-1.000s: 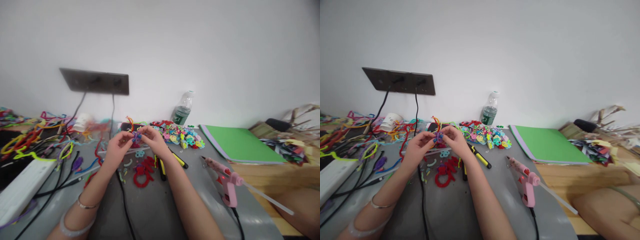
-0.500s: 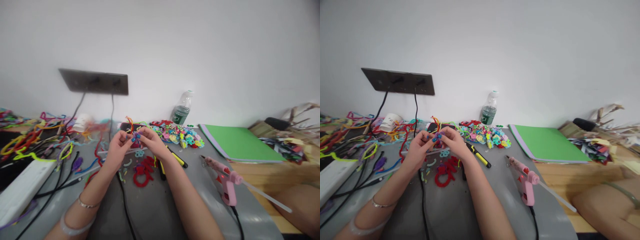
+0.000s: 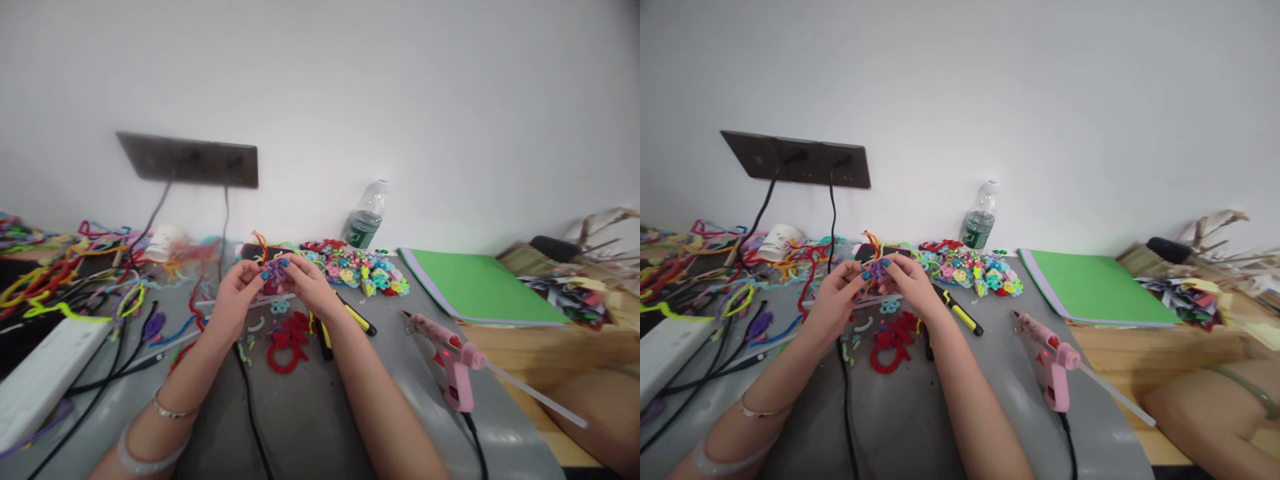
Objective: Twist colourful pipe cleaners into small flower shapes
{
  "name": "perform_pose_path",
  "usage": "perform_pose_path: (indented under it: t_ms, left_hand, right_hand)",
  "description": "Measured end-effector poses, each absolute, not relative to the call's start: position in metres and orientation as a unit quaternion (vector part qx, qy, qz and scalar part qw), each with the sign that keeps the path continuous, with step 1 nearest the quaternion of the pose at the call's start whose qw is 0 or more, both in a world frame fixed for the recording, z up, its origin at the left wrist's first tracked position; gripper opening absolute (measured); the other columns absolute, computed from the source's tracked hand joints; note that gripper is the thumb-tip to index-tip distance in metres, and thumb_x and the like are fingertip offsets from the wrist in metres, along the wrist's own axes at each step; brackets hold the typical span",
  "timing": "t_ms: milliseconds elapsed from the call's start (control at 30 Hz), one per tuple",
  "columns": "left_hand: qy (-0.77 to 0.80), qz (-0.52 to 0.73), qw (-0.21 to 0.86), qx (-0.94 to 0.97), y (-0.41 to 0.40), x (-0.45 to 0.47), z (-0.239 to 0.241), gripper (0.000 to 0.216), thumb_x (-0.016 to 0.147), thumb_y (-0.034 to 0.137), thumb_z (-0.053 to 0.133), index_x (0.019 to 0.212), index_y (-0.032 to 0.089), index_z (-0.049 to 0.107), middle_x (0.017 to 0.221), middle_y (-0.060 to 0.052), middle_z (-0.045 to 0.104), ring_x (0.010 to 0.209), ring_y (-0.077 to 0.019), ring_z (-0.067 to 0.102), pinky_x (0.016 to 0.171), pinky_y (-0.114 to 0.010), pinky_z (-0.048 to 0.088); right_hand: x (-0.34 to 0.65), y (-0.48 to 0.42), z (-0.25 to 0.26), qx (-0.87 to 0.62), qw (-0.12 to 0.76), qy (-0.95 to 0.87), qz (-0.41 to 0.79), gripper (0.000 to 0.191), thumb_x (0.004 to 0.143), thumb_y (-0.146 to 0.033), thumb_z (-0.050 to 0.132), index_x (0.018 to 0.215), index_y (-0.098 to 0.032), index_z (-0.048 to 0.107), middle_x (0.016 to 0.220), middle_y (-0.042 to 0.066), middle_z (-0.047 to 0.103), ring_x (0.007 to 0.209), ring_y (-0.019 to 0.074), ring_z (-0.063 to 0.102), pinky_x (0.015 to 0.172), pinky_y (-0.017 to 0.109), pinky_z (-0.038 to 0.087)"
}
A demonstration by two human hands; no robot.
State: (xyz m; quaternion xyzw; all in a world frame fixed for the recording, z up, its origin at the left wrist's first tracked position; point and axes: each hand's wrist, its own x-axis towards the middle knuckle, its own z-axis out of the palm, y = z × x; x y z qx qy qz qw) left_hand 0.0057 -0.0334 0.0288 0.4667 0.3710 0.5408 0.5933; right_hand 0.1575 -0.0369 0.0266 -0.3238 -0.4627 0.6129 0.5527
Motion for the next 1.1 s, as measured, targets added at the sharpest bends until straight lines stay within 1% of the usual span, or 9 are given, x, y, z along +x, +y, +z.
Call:
perform_pose_path:
  t_ms: [100, 200, 300, 433, 567, 700, 833, 967, 1100]
  left_hand:
    - [0.378, 0.547, 0.588, 0.461, -0.0323, 0.0051, 0.0295, 0.027, 0.063, 0.026, 0.078, 0.079, 0.020, 0.057, 0.066, 0.005, 0.056, 0.051, -0.0065, 0.045, 0.047, -0.019, 0.035]
    - [0.390, 0.551, 0.581, 0.454, -0.0312, 0.0048, 0.0298, 0.027, 0.062, 0.026, 0.078, 0.078, 0.020, 0.057, 0.060, 0.006, 0.053, 0.048, -0.0066, 0.043, 0.045, -0.019, 0.033]
    - [0.397, 0.551, 0.575, 0.456, -0.0302, 0.0040, 0.0293, 0.026, 0.062, 0.028, 0.078, 0.079, 0.020, 0.059, 0.058, 0.006, 0.053, 0.048, -0.0073, 0.044, 0.045, -0.019, 0.033]
    - [0.406, 0.545, 0.559, 0.476, -0.0288, 0.0018, 0.0281, 0.025, 0.064, 0.030, 0.078, 0.080, 0.019, 0.063, 0.057, 0.006, 0.055, 0.049, -0.0080, 0.047, 0.047, -0.019, 0.035]
    - [0.409, 0.521, 0.571, 0.485, -0.0267, -0.0001, 0.0266, 0.028, 0.063, 0.031, 0.079, 0.085, 0.017, 0.070, 0.056, 0.004, 0.057, 0.049, -0.0084, 0.047, 0.046, -0.019, 0.033]
    - [0.408, 0.500, 0.586, 0.490, -0.0261, -0.0004, 0.0239, 0.031, 0.062, 0.031, 0.079, 0.090, 0.017, 0.074, 0.056, 0.003, 0.058, 0.049, -0.0090, 0.047, 0.045, -0.019, 0.033]
    - [0.419, 0.489, 0.585, 0.494, -0.0272, -0.0002, 0.0223, 0.027, 0.065, 0.035, 0.079, 0.086, 0.019, 0.076, 0.056, 0.001, 0.060, 0.051, -0.0111, 0.051, 0.047, -0.020, 0.038]
    - [0.419, 0.493, 0.552, 0.526, -0.0268, -0.0001, 0.0225, 0.024, 0.064, 0.037, 0.080, 0.081, 0.019, 0.076, 0.053, 0.002, 0.059, 0.049, -0.0111, 0.050, 0.046, -0.021, 0.036]
    - [0.425, 0.483, 0.543, 0.539, -0.0271, 0.0013, 0.0229, 0.028, 0.066, 0.043, 0.079, 0.079, 0.018, 0.075, 0.055, 0.001, 0.061, 0.048, -0.0111, 0.049, 0.045, -0.022, 0.035]
  right_hand:
    - [0.1583, -0.0366, 0.0261, -0.330, 0.552, -0.469, 0.605, 0.035, 0.076, -0.052, 0.074, 0.091, -0.021, 0.064, 0.073, -0.001, 0.064, 0.060, 0.0108, 0.057, 0.057, 0.023, 0.051]
    - [0.1594, -0.0369, 0.0265, -0.333, 0.545, -0.481, 0.601, 0.035, 0.076, -0.048, 0.075, 0.096, -0.021, 0.064, 0.077, 0.000, 0.066, 0.062, 0.0115, 0.061, 0.061, 0.025, 0.053]
    - [0.1599, -0.0370, 0.0268, -0.338, 0.534, -0.494, 0.596, 0.036, 0.075, -0.046, 0.076, 0.096, -0.021, 0.062, 0.077, 0.000, 0.067, 0.063, 0.0118, 0.064, 0.063, 0.026, 0.055]
    - [0.1594, -0.0362, 0.0261, -0.349, 0.533, -0.509, 0.579, 0.036, 0.073, -0.046, 0.076, 0.093, -0.020, 0.063, 0.076, 0.000, 0.068, 0.062, 0.0116, 0.064, 0.062, 0.025, 0.054]
    - [0.1595, -0.0344, 0.0247, -0.362, 0.548, -0.512, 0.554, 0.037, 0.073, -0.043, 0.077, 0.097, -0.020, 0.062, 0.077, 0.000, 0.067, 0.063, 0.0125, 0.064, 0.064, 0.027, 0.055]
    - [0.1613, -0.0324, 0.0233, -0.392, 0.569, -0.495, 0.527, 0.033, 0.073, -0.044, 0.075, 0.087, -0.020, 0.058, 0.072, -0.001, 0.063, 0.057, 0.0118, 0.059, 0.058, 0.027, 0.052]
    - [0.1626, -0.0321, 0.0239, -0.401, 0.575, -0.509, 0.499, 0.027, 0.073, -0.042, 0.074, 0.080, -0.020, 0.059, 0.069, -0.002, 0.058, 0.055, 0.0105, 0.051, 0.054, 0.026, 0.048]
    - [0.1627, -0.0328, 0.0257, -0.406, 0.567, -0.519, 0.495, 0.025, 0.071, -0.038, 0.073, 0.076, -0.020, 0.057, 0.067, -0.003, 0.055, 0.055, 0.0103, 0.048, 0.051, 0.024, 0.044]
    - [0.1630, -0.0328, 0.0268, -0.412, 0.563, -0.529, 0.483, 0.024, 0.071, -0.037, 0.073, 0.074, -0.020, 0.056, 0.064, -0.003, 0.054, 0.056, 0.0103, 0.048, 0.050, 0.023, 0.041]
